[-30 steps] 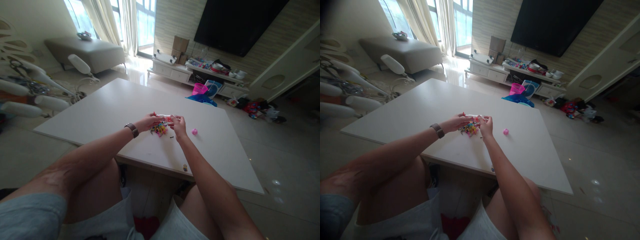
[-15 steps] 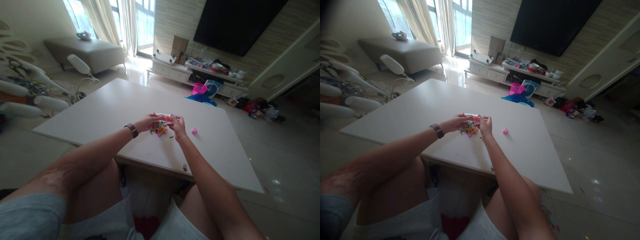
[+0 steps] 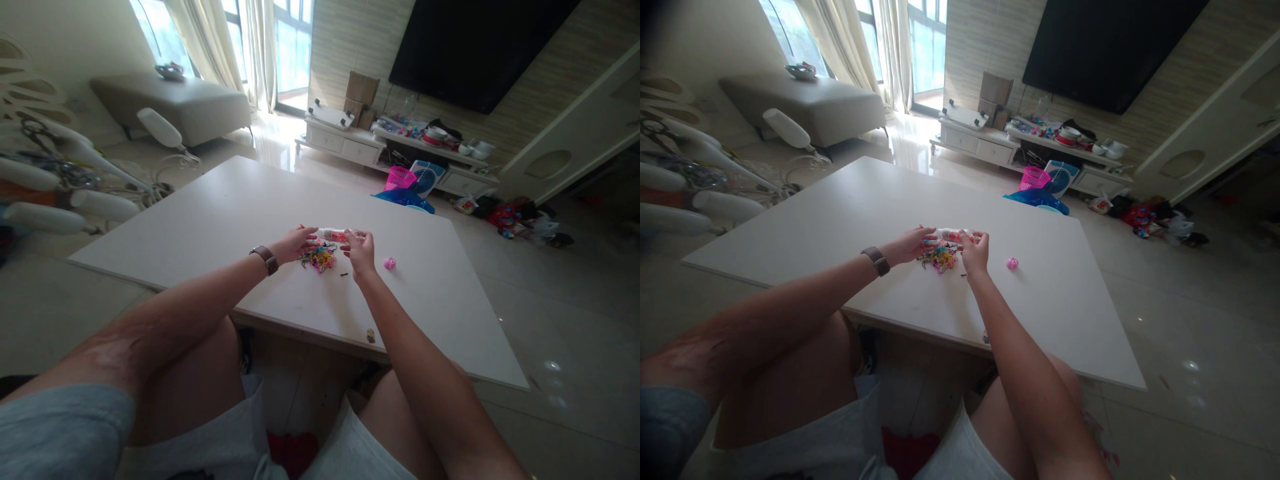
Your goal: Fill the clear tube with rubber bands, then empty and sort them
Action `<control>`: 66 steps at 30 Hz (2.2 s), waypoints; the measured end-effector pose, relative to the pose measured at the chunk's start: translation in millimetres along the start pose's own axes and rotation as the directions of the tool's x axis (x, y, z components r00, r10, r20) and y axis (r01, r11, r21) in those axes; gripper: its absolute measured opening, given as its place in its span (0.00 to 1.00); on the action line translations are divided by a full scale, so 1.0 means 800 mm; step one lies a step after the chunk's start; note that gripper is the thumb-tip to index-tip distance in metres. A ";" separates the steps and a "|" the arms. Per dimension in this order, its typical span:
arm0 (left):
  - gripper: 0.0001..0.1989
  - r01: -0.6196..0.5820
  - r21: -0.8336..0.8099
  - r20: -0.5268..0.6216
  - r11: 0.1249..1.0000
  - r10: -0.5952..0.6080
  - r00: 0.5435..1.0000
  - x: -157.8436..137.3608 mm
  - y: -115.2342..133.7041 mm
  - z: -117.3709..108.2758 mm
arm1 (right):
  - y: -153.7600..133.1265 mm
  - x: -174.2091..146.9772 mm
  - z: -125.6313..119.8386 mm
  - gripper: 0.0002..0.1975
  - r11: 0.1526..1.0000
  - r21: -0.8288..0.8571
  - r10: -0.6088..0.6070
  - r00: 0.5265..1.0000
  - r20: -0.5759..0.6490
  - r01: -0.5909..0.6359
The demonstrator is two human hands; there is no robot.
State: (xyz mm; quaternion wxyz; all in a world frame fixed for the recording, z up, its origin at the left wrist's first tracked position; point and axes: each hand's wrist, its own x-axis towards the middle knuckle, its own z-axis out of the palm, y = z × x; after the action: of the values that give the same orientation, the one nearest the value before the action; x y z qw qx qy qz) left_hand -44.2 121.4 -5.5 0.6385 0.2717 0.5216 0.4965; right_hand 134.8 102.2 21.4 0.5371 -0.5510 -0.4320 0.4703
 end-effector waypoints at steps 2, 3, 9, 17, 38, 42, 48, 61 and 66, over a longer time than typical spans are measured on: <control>0.11 0.030 0.058 -0.035 0.998 -0.028 0.999 0.001 0.002 -0.002 | 0.002 0.003 -0.002 0.21 1.000 -0.014 -0.020 1.000 -0.018 0.020; 0.14 0.026 0.100 -0.042 0.995 -0.022 0.999 0.001 0.003 -0.004 | 0.002 0.005 -0.002 0.21 0.999 -0.027 -0.043 0.999 -0.025 0.043; 0.11 -0.172 0.550 -0.043 0.817 0.233 0.972 0.007 0.001 -0.009 | 0.000 0.006 -0.006 0.22 0.931 -0.211 -0.299 0.954 0.029 0.298; 0.08 -0.205 0.565 -0.008 0.799 0.253 0.967 0.006 -0.002 -0.004 | -0.014 -0.008 -0.004 0.20 0.846 -0.287 -0.454 0.889 0.055 0.450; 0.14 -0.394 0.666 0.190 0.633 0.366 0.911 -0.012 0.001 0.002 | -0.025 -0.019 -0.006 0.25 0.764 -0.437 -0.469 0.873 0.130 0.475; 0.19 -0.498 0.652 0.294 0.571 0.415 0.861 -0.018 0.004 0.004 | -0.025 -0.021 -0.006 0.25 0.770 -0.448 -0.434 0.888 0.153 0.453; 0.17 -0.714 0.592 0.487 0.373 0.541 0.686 -0.039 0.008 0.018 | -0.024 -0.024 -0.004 0.28 0.746 -0.416 -0.454 0.854 0.253 0.520; 0.17 -0.660 0.554 0.252 0.508 0.653 0.714 -0.034 0.015 0.013 | -0.012 -0.015 -0.005 0.25 0.711 -0.471 -0.452 0.852 0.263 0.522; 0.18 -0.639 0.595 0.257 0.487 0.638 0.726 -0.028 0.015 0.011 | -0.013 -0.016 -0.006 0.24 0.704 -0.481 -0.449 0.852 0.269 0.523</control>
State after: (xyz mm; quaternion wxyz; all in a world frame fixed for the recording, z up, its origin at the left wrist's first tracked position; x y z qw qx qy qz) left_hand -39.3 107.0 16.5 0.2734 0.6482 0.5200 0.4845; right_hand 137.2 89.0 32.1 0.4359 -0.5126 -0.7104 0.2064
